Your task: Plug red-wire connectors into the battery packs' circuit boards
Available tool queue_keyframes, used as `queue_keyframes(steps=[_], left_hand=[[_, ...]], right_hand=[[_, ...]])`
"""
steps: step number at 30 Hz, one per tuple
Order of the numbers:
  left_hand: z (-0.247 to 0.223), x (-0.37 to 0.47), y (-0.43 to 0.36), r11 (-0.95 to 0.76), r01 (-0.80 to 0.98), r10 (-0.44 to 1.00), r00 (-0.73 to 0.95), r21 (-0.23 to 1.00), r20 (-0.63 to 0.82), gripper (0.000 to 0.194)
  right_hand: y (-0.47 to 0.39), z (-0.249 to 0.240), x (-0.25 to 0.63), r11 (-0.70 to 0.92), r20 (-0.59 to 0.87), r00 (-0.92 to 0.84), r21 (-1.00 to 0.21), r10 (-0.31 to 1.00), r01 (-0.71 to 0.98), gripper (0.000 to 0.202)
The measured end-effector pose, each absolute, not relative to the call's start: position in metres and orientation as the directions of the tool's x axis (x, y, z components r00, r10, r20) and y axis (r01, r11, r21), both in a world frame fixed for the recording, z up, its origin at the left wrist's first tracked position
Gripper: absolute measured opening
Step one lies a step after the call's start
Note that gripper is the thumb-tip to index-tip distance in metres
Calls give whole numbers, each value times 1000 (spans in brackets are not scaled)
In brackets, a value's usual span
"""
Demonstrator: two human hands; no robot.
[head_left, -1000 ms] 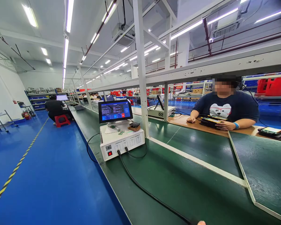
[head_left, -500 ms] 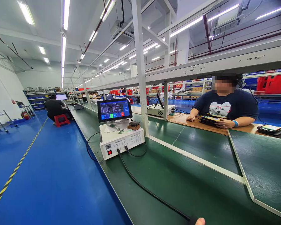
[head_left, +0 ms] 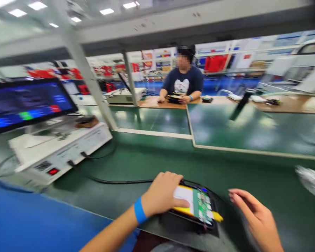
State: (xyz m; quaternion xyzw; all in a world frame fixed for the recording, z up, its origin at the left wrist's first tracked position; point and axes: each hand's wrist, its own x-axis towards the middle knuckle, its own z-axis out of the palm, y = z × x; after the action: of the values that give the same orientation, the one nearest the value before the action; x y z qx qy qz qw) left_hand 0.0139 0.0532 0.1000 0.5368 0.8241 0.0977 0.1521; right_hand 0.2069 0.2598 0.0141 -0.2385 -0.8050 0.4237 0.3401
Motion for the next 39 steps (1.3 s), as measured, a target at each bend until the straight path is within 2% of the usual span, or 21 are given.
queue_keyframes(steps=[7, 12, 14, 19, 23, 26, 30, 33, 37, 39], left_hand=[[106, -19, 92, 298, 900, 899, -151, 319, -411, 73], [113, -24, 101, 305, 901, 871, -132, 309, -473, 73], [116, -23, 103, 305, 902, 875, -139, 305, -463, 72], [119, -15, 100, 334, 892, 885, -184, 306, -428, 72], [123, -10, 101, 382, 884, 839, -210, 269, -501, 67], [126, -11, 106, 360, 887, 825, -158, 288, -543, 65], [127, -12, 111, 333, 871, 825, -84, 361, -559, 54], [129, -10, 106, 344, 865, 833, -100, 366, -544, 51], [135, 0, 89, 388, 835, 839, -144, 391, -525, 45], [139, 6, 78, 429, 828, 824, -195, 360, -532, 45]], right_hand=[[231, 60, 211, 618, 263, -903, -786, 340, 4, 15], [228, 68, 209, 658, 88, -946, -738, 311, 147, 2], [229, 72, 207, 666, 25, -953, -721, 303, 193, 8], [227, 81, 202, 726, -25, -970, -658, 241, 198, 10], [227, 86, 199, 845, -90, -985, -506, 149, 174, 7], [230, 89, 195, 909, -137, -989, -402, 61, 112, 14], [239, 90, 188, 894, -185, -980, -447, -70, 20, 26], [242, 89, 188, 850, -178, -979, -527, -104, 6, 27], [237, 87, 196, 779, -107, -987, -627, -122, -29, 31], [233, 90, 201, 757, -55, -988, -650, -142, -73, 33]])
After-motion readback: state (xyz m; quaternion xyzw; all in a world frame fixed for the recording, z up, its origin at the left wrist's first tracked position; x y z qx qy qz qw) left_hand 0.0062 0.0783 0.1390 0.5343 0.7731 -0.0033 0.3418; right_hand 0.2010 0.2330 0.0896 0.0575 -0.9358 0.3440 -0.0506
